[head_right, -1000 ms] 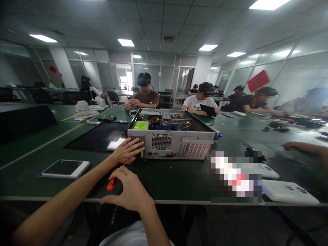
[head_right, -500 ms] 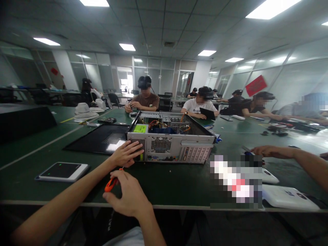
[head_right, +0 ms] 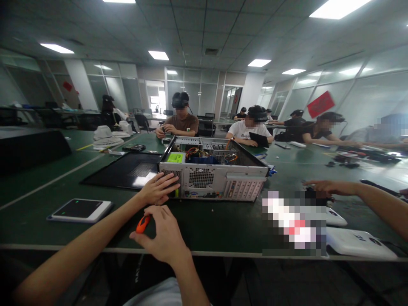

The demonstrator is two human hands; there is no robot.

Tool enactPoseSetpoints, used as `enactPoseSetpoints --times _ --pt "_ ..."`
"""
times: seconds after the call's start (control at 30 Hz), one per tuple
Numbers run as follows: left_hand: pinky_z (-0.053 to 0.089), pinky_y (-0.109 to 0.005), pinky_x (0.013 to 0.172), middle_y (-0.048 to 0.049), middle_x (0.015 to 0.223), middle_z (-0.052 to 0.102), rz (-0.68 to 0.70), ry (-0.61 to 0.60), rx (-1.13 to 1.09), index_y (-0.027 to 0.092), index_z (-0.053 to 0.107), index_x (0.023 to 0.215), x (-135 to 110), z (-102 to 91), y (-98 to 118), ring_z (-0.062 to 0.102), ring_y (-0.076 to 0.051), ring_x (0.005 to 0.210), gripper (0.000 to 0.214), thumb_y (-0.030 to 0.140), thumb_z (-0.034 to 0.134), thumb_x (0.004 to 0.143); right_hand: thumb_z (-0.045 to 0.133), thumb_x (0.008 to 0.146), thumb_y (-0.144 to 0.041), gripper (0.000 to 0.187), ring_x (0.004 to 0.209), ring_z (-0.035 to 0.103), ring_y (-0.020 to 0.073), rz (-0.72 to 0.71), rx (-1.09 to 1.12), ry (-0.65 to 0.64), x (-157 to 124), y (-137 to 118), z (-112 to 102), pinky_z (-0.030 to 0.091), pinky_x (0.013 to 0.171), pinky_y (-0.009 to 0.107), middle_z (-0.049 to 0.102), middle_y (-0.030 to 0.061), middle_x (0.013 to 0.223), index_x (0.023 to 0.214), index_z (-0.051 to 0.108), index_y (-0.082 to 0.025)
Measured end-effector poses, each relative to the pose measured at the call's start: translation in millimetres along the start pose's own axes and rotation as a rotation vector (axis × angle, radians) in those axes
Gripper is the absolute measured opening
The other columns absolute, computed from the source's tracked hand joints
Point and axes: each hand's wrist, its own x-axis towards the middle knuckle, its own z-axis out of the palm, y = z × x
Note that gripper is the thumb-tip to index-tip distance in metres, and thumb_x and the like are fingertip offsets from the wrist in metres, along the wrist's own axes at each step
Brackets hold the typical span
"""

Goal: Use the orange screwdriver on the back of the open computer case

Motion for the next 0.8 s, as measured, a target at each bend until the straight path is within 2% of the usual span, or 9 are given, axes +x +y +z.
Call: enactPoseSetpoints --times 0.07,0.13,0.27,0.37,0.5,0.57,0.63,0.73,0.8 --pt "0.016 -0.044 0.130 -0.0081 0.158 0.051 -0.002 -0.001 0.005 0.023 0.049 0.153 0.2 -1.0 -0.2 0.040 -0.025 0.151 0.061 0.030 0.056 0.093 0.086 0.080 -0.036 0.043 0.123 0.059 0.0249 -0.023 -0.004 -0.016 0.0 -0.3 -0.9 0.047 0.109 0.041 0.063 0.0096 0.131 0.115 0.066 -0.023" --pt "0.018 -0.044 0.130 -0.0080 0.158 0.051 -0.002 -0.009 -0.001 0.024 0.049 0.153 0.5 -2.2 -0.3 0.041 -0.025 0.151 0.061 0.029 0.056 0.093 0.082 0.084 -0.035 0.042 0.127 0.058 0.0245 -0.030 -0.004 -0.050 -0.1 -1.4 -2.6 0.046 0.112 0.041 0.060 0.0094 0.136 0.122 0.065 -0.024" --pt "0.019 -0.045 0.129 -0.0084 0.159 0.049 -0.025 -0.067 -0.034 0.024 0.048 0.154 0.9 -4.8 0.2 0.041 -0.027 0.151 0.065 0.030 0.058 0.090 0.072 0.090 -0.025 0.052 0.120 0.061 0.0225 -0.012 0.039 -0.112 -0.9 -4.4 -6.9 0.048 0.109 0.040 0.064 0.0080 0.130 0.138 0.052 -0.023" --pt "0.019 -0.045 0.129 -0.0074 0.160 0.048 -0.029 -0.089 -0.041 0.025 0.048 0.154 0.2 -4.2 0.0 0.040 -0.027 0.151 0.066 0.030 0.060 0.089 0.071 0.088 -0.021 0.047 0.125 0.059 0.0232 -0.059 0.040 -0.097 -1.5 -4.4 -7.6 0.044 0.113 0.042 0.064 0.0087 0.132 0.132 0.054 -0.022" --pt "0.017 -0.044 0.130 -0.0074 0.160 0.048 -0.023 -0.057 -0.037 0.025 0.048 0.154 -1.3 0.3 -1.0 0.040 -0.026 0.151 0.062 0.032 0.059 0.094 0.087 0.078 -0.041 0.046 0.127 0.057 0.0266 -0.023 -0.013 -0.065 -1.6 -2.4 -4.3 0.044 0.113 0.043 0.058 0.0101 0.135 0.115 0.066 -0.022" --pt "0.017 -0.043 0.130 -0.0070 0.159 0.049 -0.022 -0.035 -0.037 0.025 0.048 0.154 -1.7 2.1 -1.1 0.040 -0.025 0.151 0.060 0.032 0.057 0.095 0.086 0.078 -0.046 0.037 0.121 0.058 0.0260 0.002 -0.049 -0.043 -1.3 -1.9 -2.8 0.047 0.109 0.042 0.057 0.0097 0.131 0.103 0.071 -0.022" --pt "0.016 -0.043 0.130 -0.0072 0.159 0.049 -0.022 -0.022 -0.045 0.025 0.047 0.154 -1.8 2.8 -0.9 0.039 -0.025 0.152 0.060 0.032 0.057 0.095 0.084 0.082 -0.042 0.032 0.116 0.059 0.0251 0.001 -0.064 -0.025 -0.8 -1.9 -2.1 0.049 0.105 0.042 0.060 0.0091 0.123 0.104 0.070 -0.023" --pt "0.015 -0.044 0.130 -0.0082 0.159 0.049 -0.023 -0.007 -0.058 0.023 0.047 0.154 -1.7 2.2 -0.4 0.039 -0.026 0.152 0.063 0.030 0.059 0.093 0.088 0.077 -0.038 0.049 0.110 0.061 0.0256 0.009 -0.019 0.028 -0.3 -1.3 -1.4 0.050 0.103 0.045 0.064 0.0081 0.114 0.116 0.064 -0.022" --pt "0.015 -0.044 0.130 -0.0084 0.158 0.050 -0.022 -0.012 -0.060 0.023 0.047 0.155 -1.6 1.4 -0.6 0.039 -0.026 0.152 0.063 0.030 0.059 0.093 0.091 0.072 -0.039 0.049 0.110 0.061 0.0255 -0.004 0.015 0.060 -0.3 0.1 -0.4 0.051 0.103 0.043 0.064 0.0083 0.115 0.110 0.065 -0.022"
